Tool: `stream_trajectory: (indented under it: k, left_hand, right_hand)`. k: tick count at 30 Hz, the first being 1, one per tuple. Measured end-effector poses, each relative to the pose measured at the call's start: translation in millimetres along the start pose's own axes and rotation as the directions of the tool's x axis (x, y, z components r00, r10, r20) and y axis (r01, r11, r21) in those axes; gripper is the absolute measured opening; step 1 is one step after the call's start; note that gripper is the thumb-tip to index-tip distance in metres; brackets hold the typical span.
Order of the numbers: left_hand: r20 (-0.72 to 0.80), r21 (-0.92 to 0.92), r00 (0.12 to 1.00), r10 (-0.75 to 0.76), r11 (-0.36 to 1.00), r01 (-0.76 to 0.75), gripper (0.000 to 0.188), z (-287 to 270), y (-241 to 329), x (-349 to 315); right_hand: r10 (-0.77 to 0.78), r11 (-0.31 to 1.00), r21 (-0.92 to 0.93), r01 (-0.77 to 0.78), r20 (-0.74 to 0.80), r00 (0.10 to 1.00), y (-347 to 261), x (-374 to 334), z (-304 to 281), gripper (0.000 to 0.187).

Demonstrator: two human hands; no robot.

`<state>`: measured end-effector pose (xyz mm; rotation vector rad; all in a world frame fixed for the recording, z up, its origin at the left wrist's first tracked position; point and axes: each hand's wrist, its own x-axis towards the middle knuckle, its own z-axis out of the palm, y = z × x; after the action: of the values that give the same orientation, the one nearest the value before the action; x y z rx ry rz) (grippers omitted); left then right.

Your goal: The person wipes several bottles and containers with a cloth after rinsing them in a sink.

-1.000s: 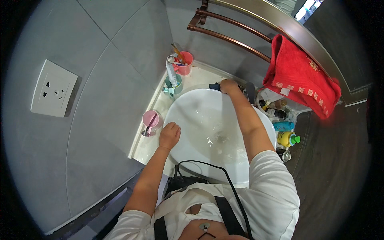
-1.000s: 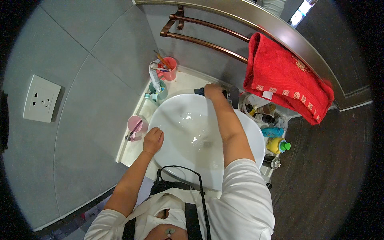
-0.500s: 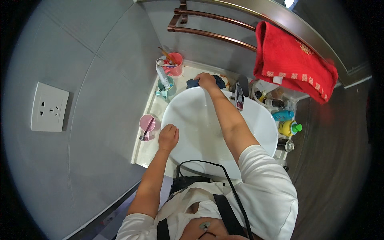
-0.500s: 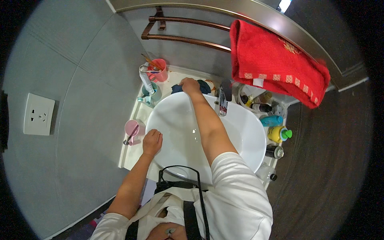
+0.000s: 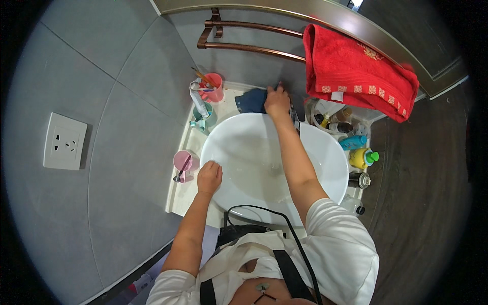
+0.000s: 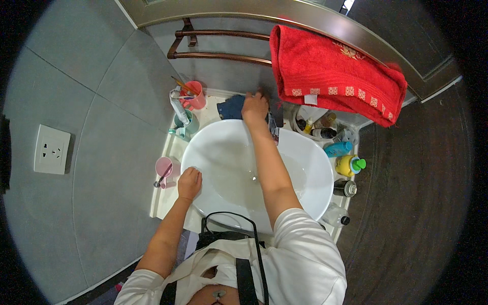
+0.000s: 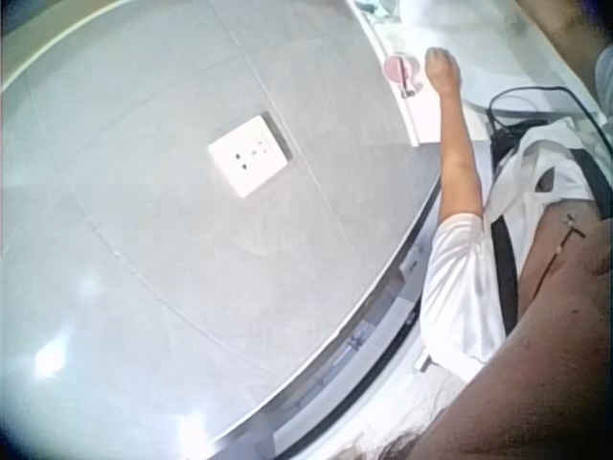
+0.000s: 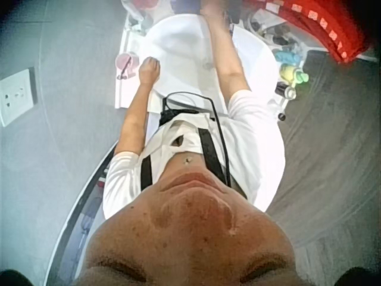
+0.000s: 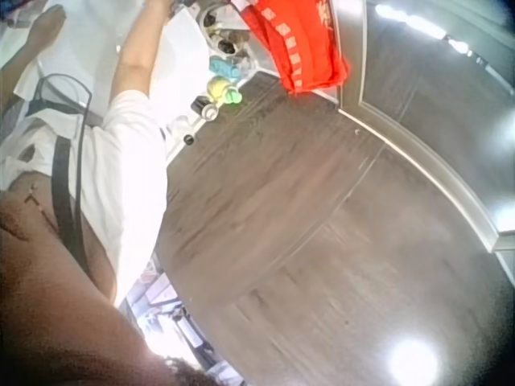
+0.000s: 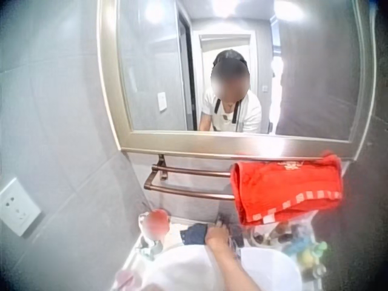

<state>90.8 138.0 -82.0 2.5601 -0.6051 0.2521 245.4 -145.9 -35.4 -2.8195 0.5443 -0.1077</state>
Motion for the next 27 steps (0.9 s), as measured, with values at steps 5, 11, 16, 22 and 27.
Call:
stream_trajectory:
  k: [5, 11, 16, 22, 27]
  left_hand:
    - [0.006, -0.023, 1.0, -0.018, 1.0, 0.018, 0.005, -2, -1, -1]
    - [0.016, -0.024, 1.0, -0.027, 0.999, 0.027, 0.006, 0, -4, -3]
    - [-0.01, -0.018, 1.0, 0.0, 1.0, 0.0, 0.007, -3, -2, 1]
    - [0.011, -0.036, 1.0, -0.029, 0.999, 0.029, 0.006, -3, -1, 0]
    - [-0.008, -0.048, 1.0, -0.029, 0.998, 0.029, 0.006, -1, -3, -1]
  right_hand:
    - [0.043, 0.981, 0.178, -0.08, 0.204, 0.978, -20, -20, 45, 0.046]
    - [0.291, 0.919, 0.189, -0.345, 0.266, 0.919, 2, 5, 67, 0.062]
    - [0.357, 0.839, 0.225, -0.496, 0.462, 0.812, 15, 48, 66, 0.065]
    - [0.514, 0.854, -0.022, -0.519, 0.185, 0.838, -15, 27, 79, 0.038]
    - [0.424, 0.905, -0.061, -0.421, 0.18, 0.887, -38, 21, 77, 0.033]
